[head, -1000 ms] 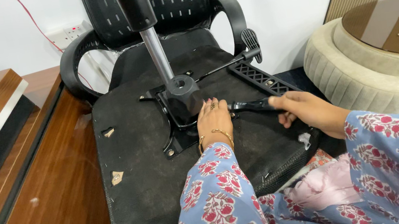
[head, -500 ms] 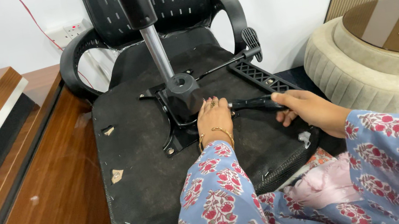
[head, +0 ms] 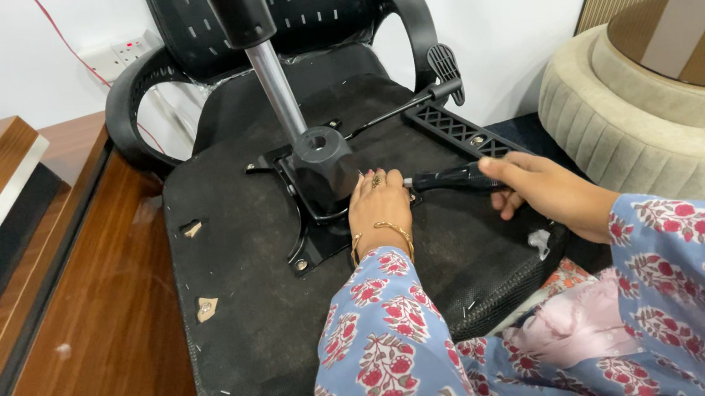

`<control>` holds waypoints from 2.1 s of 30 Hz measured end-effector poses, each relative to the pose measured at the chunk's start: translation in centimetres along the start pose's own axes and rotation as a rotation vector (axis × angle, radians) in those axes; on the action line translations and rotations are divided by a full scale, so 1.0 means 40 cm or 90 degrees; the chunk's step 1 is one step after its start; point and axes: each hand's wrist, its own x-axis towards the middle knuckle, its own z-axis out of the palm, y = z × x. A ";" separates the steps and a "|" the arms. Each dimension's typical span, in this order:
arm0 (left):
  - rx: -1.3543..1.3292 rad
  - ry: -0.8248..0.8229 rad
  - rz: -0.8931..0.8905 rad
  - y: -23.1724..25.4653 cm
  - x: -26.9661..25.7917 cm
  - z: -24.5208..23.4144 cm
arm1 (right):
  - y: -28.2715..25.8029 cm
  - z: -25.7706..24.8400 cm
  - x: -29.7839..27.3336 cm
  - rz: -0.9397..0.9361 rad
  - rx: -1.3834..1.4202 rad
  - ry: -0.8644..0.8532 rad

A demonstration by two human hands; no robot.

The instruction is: The person uses a screwdriver to tighten screws on the underside of an office chair seat, securing the gas lift and base assembly. The hands repeatedly turn the screwdriver on multiple fasteners around the central mounting plate.

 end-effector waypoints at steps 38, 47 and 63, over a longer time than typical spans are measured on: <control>-0.002 0.014 0.006 -0.007 0.003 0.022 | -0.001 0.003 0.000 -0.006 -0.025 0.048; -0.008 0.016 0.012 -0.005 0.003 0.012 | -0.020 0.001 -0.015 0.009 -0.023 0.059; -0.115 0.002 0.062 0.001 -0.035 -0.108 | -0.068 -0.046 -0.096 -0.157 0.244 0.133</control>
